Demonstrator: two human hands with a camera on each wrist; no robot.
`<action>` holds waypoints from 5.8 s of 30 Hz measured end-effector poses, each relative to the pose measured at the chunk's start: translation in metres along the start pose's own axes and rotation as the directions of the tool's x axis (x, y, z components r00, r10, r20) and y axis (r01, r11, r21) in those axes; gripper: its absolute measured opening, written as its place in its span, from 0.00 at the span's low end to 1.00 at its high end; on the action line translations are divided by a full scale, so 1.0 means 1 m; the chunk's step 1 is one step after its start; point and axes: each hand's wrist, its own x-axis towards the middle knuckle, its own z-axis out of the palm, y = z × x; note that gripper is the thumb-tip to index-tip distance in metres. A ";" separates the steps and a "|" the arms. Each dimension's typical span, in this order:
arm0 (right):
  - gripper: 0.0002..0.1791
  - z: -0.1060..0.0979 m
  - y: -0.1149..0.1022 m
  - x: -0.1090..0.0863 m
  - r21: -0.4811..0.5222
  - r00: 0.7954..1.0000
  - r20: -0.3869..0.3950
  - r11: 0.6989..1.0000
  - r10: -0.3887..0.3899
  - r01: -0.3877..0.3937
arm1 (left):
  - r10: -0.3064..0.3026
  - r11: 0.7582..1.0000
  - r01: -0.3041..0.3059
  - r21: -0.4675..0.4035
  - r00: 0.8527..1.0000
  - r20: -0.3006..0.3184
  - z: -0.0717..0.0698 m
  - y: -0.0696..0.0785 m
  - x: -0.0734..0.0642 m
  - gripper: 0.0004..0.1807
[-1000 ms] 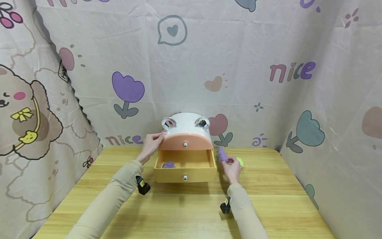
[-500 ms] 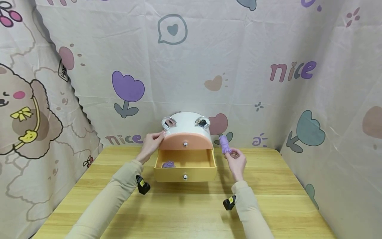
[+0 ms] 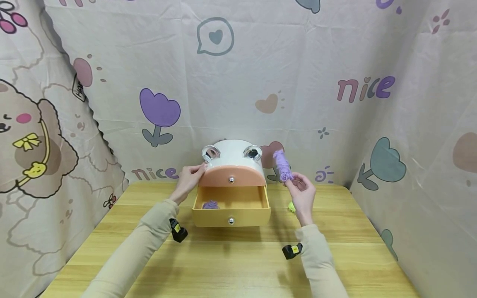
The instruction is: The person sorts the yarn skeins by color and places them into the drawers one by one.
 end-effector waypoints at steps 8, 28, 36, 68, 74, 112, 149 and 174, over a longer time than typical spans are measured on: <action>0.25 0.001 -0.022 -0.005 0.160 0.983 0.146 0.983 -0.111 0.087 | 0.006 1.000 -0.006 0.002 1.000 -0.002 0.000 0.000 -0.001 0.24; 0.14 -0.006 -0.018 -0.010 -0.112 0.690 0.723 0.984 -0.012 0.135 | 0.015 1.000 -0.015 0.000 1.000 -0.013 0.001 -0.002 0.002 0.23; 0.14 0.000 -0.013 -0.013 -0.187 0.688 0.725 0.973 0.042 0.138 | 0.018 1.000 -0.018 -0.001 1.000 -0.012 0.001 -0.003 0.002 0.22; 0.14 0.014 -0.005 -0.030 -0.165 0.891 0.451 0.976 -0.053 0.142 | 0.025 1.000 -0.025 -0.013 1.000 -0.008 0.001 -0.001 0.000 0.23; 0.10 0.018 -0.005 -0.043 -0.126 0.910 0.391 0.971 -0.138 0.201 | 0.028 1.000 -0.028 -0.003 1.000 -0.014 0.001 -0.001 0.001 0.22; 0.11 0.057 0.030 -0.121 -0.306 0.737 0.557 0.730 -0.383 0.611 | 0.019 1.000 -0.019 -0.001 1.000 -0.009 0.002 -0.002 0.001 0.23; 0.10 0.059 0.058 -0.122 -0.319 0.716 0.599 0.713 -0.359 0.624 | 0.017 1.000 -0.017 -0.005 1.000 -0.012 0.002 -0.002 0.001 0.23; 0.08 0.077 0.065 -0.100 -0.465 0.792 0.545 0.686 -0.276 0.560 | 0.012 1.000 -0.012 0.016 1.000 0.001 0.001 -0.001 0.001 0.24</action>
